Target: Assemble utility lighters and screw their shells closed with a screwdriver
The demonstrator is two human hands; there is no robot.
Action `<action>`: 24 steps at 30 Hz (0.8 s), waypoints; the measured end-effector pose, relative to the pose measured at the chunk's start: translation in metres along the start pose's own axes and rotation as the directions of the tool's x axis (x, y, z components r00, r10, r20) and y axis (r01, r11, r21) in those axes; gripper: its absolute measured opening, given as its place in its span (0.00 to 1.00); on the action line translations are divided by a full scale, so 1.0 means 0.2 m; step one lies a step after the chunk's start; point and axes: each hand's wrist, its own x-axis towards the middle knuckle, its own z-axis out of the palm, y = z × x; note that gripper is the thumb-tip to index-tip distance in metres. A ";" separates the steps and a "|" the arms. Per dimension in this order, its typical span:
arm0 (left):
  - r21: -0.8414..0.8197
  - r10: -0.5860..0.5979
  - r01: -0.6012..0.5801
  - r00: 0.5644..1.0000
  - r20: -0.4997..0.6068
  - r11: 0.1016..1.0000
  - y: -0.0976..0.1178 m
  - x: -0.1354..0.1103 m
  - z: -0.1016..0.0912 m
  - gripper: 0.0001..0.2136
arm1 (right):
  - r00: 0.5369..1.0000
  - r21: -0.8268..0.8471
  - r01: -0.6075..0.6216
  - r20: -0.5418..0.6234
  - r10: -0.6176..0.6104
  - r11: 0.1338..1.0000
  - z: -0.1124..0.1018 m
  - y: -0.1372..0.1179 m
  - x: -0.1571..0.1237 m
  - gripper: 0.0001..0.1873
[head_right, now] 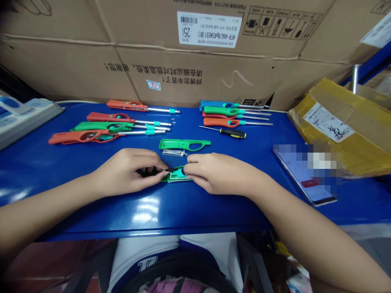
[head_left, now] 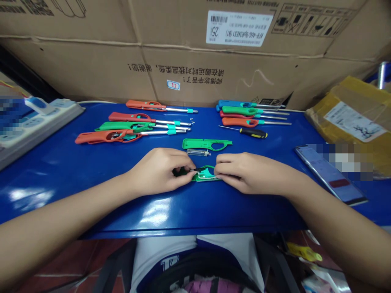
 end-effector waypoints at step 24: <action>-0.084 -0.059 0.056 0.998 -0.028 0.995 0.01 0.01 0.00 0.02 | 1.000 0.046 0.003 -0.009 -0.002 0.999 0.01 0.00 0.01 0.11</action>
